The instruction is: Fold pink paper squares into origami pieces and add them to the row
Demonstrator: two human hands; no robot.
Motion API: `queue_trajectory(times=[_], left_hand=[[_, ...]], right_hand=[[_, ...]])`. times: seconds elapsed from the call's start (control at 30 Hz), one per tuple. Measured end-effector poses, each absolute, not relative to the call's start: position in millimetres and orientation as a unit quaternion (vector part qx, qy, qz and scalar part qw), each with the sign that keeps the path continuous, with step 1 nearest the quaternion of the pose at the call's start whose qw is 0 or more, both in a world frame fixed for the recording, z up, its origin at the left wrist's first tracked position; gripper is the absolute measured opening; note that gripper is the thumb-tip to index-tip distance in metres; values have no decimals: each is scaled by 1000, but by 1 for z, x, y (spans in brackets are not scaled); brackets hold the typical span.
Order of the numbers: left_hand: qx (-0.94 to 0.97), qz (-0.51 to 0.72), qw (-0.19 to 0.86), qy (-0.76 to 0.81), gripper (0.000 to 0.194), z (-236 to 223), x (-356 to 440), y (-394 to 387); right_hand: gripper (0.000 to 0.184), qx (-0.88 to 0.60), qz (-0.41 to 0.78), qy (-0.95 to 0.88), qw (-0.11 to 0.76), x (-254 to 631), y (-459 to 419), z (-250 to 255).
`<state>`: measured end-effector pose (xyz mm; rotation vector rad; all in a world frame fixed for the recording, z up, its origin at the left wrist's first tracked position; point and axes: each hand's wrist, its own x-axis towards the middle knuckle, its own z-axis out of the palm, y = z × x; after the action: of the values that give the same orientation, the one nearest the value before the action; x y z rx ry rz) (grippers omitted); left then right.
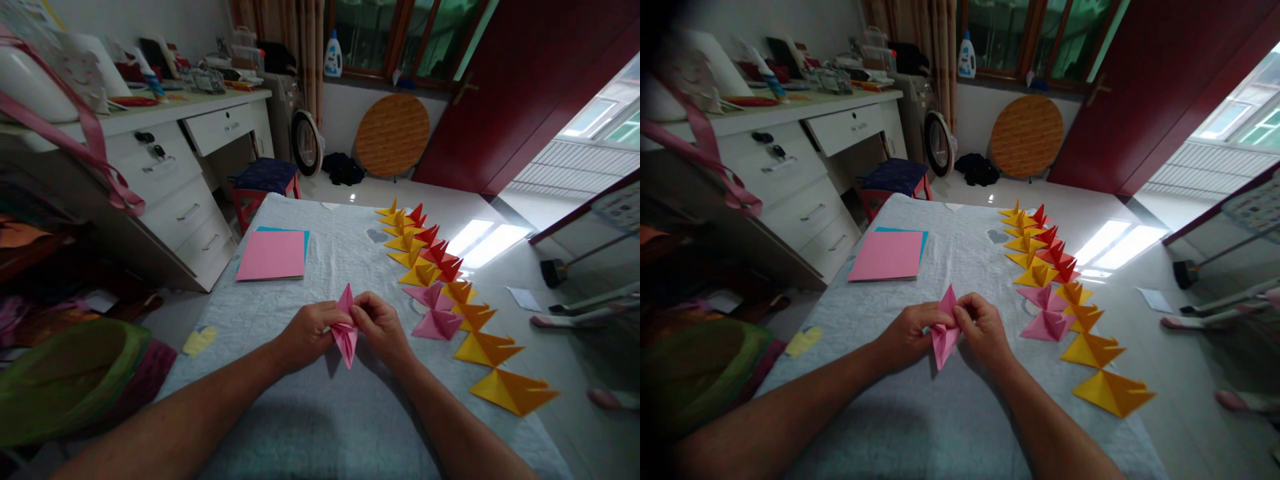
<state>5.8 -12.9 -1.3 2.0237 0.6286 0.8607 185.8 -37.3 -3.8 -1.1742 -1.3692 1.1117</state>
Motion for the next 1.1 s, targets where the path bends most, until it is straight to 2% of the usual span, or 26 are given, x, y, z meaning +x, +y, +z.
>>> queue_trajectory(times=[0.23, 0.53, 0.67, 0.8, 0.87, 0.97, 1.1], left_hand=[[786, 378, 406, 273, 16, 0, 5, -10], [785, 390, 404, 262, 15, -5, 6, -11], [790, 382, 406, 256, 12, -4, 6, -10], [786, 383, 406, 268, 13, -4, 5, -10], [775, 393, 405, 283, 12, -3, 5, -10], [753, 404, 419, 306, 9, -1, 5, -10], [718, 416, 446, 337, 18, 1, 8, -9]], right_hand=[[29, -457, 529, -563, 440, 198, -34, -1], [29, -458, 542, -563, 424, 199, -33, -4], [25, -452, 546, -557, 433, 197, -32, -9], [24, -436, 546, -528, 484, 194, -34, -7], [20, -436, 507, -534, 516, 194, -37, -4], [6, -437, 390, -601, 544, 195, -42, 1], [8, -429, 245, -685, 536, 196, -48, 4]])
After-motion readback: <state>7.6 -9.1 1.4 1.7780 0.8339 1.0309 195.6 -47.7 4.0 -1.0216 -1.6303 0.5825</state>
